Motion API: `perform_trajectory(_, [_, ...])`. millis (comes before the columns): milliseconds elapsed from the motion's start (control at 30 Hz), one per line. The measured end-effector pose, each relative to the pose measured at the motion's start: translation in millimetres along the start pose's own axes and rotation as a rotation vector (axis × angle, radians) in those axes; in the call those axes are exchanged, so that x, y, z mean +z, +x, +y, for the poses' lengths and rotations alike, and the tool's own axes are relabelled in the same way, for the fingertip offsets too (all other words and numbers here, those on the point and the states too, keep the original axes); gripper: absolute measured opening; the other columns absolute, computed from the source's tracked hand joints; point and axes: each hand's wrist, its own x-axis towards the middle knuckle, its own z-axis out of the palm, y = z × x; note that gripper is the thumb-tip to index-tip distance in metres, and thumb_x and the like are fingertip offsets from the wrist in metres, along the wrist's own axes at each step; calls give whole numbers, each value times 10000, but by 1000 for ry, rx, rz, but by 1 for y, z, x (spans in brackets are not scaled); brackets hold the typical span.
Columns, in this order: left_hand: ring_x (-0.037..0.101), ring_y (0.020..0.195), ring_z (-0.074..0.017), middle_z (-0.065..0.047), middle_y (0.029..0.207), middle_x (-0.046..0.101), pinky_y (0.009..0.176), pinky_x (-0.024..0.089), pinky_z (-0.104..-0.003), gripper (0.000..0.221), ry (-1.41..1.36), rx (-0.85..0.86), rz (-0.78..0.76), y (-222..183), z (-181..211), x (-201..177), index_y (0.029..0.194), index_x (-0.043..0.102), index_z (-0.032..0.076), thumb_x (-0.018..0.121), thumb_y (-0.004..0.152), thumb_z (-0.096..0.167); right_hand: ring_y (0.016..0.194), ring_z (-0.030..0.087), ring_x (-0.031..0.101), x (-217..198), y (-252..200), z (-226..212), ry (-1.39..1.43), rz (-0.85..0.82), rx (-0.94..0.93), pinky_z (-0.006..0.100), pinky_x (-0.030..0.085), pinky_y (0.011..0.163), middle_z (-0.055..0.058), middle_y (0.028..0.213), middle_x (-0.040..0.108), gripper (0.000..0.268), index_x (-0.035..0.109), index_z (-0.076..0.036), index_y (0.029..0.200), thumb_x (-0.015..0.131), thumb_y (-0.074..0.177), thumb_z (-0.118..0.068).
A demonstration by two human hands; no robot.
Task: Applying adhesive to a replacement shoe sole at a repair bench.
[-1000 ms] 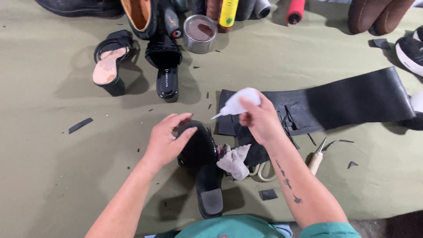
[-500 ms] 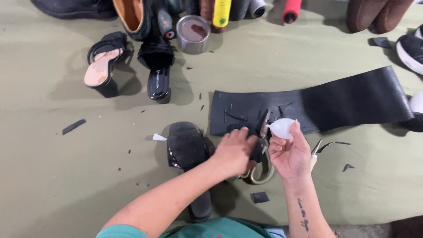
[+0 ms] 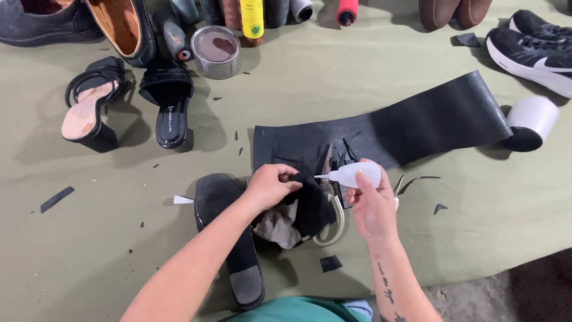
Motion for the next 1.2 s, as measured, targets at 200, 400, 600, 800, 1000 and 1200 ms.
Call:
perform_trajectory(200, [686,786,-98,2,838,721,688,585,-222,181,-836,-33,-21,-14,3,-31,1007,739,57,800,843,104,588,79,624,-10,0,-16,117,40,-49,157,450,527,61,987,767,281,629,-172,1227,701,957,-145])
perform_trajectory(400, [713,619,-246,-156,723,700,540,579,-336,154,-1340,-72,110,-80,28,-78,996,685,14,708,953,161,620,78,614,5,-14,-25,149,-55,-92,201,450,566,46,934,767,288,685,-140,1212,732,943,-232])
perform_trajectory(600, [325,315,-105,30,395,295,393,312,-252,376,-1661,-42,-136,-104,-13,-90,840,647,148,443,1054,381,628,102,593,24,-21,-8,140,-102,-47,218,437,567,45,923,767,283,698,-114,1212,711,950,-219])
perform_trajectory(800, [356,382,-114,32,451,306,475,367,-297,616,-1783,300,-554,-109,-41,-92,922,575,82,333,1058,632,616,88,587,38,-31,-5,122,-166,-67,222,428,571,55,923,764,265,688,-95,1222,671,977,-194])
perform_trajectory(1000, [205,371,-93,66,498,152,425,309,-282,497,-1738,95,-231,-116,-26,-93,850,570,75,313,1068,440,625,78,597,42,-36,-7,109,-173,-77,218,452,571,59,949,768,265,688,-104,1226,672,980,-202])
perform_trajectory(1200, [736,640,-294,-190,775,738,588,576,-358,172,-1722,-310,192,-121,-18,-97,913,716,35,778,769,106,620,133,569,46,-39,-11,85,-104,-27,255,426,569,53,915,741,308,675,-108,1235,678,927,-115])
